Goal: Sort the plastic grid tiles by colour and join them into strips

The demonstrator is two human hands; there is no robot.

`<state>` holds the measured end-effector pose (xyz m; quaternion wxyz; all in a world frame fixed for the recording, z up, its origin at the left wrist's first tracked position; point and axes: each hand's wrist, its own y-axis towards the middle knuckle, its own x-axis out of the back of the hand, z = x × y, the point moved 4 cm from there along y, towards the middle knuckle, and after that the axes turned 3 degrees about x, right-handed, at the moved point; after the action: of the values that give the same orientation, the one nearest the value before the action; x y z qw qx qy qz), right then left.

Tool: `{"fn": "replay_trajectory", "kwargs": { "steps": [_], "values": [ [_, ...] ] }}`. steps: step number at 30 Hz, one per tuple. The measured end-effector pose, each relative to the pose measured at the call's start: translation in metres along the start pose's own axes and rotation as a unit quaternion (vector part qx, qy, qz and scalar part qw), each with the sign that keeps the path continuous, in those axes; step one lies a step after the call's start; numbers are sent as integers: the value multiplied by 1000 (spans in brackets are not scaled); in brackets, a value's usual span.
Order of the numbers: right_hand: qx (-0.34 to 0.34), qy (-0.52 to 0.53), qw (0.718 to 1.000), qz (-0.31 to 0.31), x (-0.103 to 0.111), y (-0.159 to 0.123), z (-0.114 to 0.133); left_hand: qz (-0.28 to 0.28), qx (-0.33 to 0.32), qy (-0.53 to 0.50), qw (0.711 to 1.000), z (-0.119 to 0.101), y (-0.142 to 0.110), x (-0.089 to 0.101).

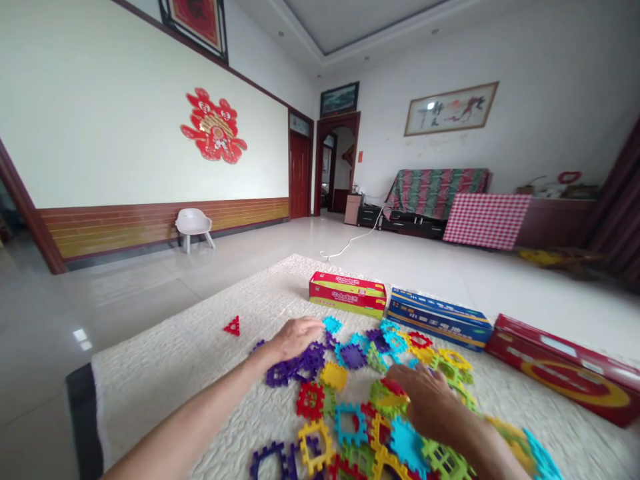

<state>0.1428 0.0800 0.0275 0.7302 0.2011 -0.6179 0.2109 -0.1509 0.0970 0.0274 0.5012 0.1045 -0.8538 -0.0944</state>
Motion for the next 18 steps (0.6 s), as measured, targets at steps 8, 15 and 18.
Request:
{"fn": "replay_trajectory", "kwargs": {
  "steps": [8, 15, 18],
  "values": [
    [241, 150, 958, 32, -16, -3, 164, -44, 262, 113, 957, 130, -19, 67],
    [284, 101, 953, 31, -67, -6, 216, -30, 99, 111, 988, 92, -33, -14],
    [254, 83, 964, -1, -52, -8, 186, -29, 34, 85, 995, 51, -31, -40]
  ]
}}
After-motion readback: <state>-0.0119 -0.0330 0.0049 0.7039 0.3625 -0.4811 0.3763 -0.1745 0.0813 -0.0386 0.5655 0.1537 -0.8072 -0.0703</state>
